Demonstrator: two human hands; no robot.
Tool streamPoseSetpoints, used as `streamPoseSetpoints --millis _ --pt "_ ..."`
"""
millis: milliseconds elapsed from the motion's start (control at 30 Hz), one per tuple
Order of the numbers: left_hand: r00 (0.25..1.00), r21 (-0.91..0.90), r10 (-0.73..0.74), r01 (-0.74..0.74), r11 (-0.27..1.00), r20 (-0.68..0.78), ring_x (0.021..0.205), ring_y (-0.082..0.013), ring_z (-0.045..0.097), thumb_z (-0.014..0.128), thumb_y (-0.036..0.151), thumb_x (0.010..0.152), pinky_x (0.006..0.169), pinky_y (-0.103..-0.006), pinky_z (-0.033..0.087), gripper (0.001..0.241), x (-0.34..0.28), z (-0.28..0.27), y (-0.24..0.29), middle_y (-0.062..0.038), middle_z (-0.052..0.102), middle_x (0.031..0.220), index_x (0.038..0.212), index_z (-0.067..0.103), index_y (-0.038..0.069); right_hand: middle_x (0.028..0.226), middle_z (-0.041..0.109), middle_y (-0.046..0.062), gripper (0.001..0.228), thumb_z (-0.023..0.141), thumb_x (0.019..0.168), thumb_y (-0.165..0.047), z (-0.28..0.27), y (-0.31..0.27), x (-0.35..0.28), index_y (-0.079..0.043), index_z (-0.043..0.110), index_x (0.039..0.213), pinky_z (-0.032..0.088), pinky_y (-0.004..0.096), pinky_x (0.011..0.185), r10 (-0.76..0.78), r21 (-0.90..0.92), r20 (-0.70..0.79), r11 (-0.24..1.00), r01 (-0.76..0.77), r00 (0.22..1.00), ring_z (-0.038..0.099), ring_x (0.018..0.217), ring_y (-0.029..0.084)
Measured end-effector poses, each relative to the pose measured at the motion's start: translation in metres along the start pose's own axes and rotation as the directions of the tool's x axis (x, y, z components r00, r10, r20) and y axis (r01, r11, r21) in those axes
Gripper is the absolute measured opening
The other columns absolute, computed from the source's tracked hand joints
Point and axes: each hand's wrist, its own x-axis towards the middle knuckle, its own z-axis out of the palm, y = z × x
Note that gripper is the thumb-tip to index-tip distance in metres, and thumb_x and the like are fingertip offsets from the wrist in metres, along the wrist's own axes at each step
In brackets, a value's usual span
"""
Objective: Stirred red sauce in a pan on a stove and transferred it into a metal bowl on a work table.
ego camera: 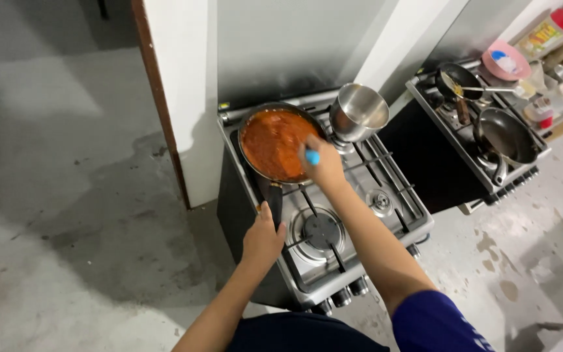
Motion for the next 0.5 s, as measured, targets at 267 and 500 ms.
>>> streamPoseSetpoints --millis 267,500 --pt "1.0 -0.005 0.0 0.0 1.0 0.001 0.107 -0.0428 0.066 0.061 0.035 0.094 0.088 -0.0482 0.056 0.077 -0.001 -0.001 0.002 -0.028 0.059 0.133 0.152 0.03 -0.005 0.072 0.065 0.02 0.016 0.067 0.092 -0.02 -0.008 -0.01 0.008 -0.004 0.066 0.091 0.054 0.046 0.06 0.088 0.194 0.053 0.976 -0.097 0.995 0.067 0.063 0.038" --pt "0.999 0.002 0.039 -0.039 0.999 -0.018 0.108 -0.0424 0.066 0.06 0.036 0.095 0.087 -0.0474 0.057 0.077 0.008 0.011 -0.01 -0.028 0.058 0.134 0.152 0.029 -0.005 0.074 0.067 0.021 0.013 0.068 0.088 -0.017 -0.013 -0.039 -0.017 -0.006 0.064 0.085 0.053 0.051 0.061 -0.072 -0.04 0.068 0.996 0.075 0.995 0.067 0.069 0.043"
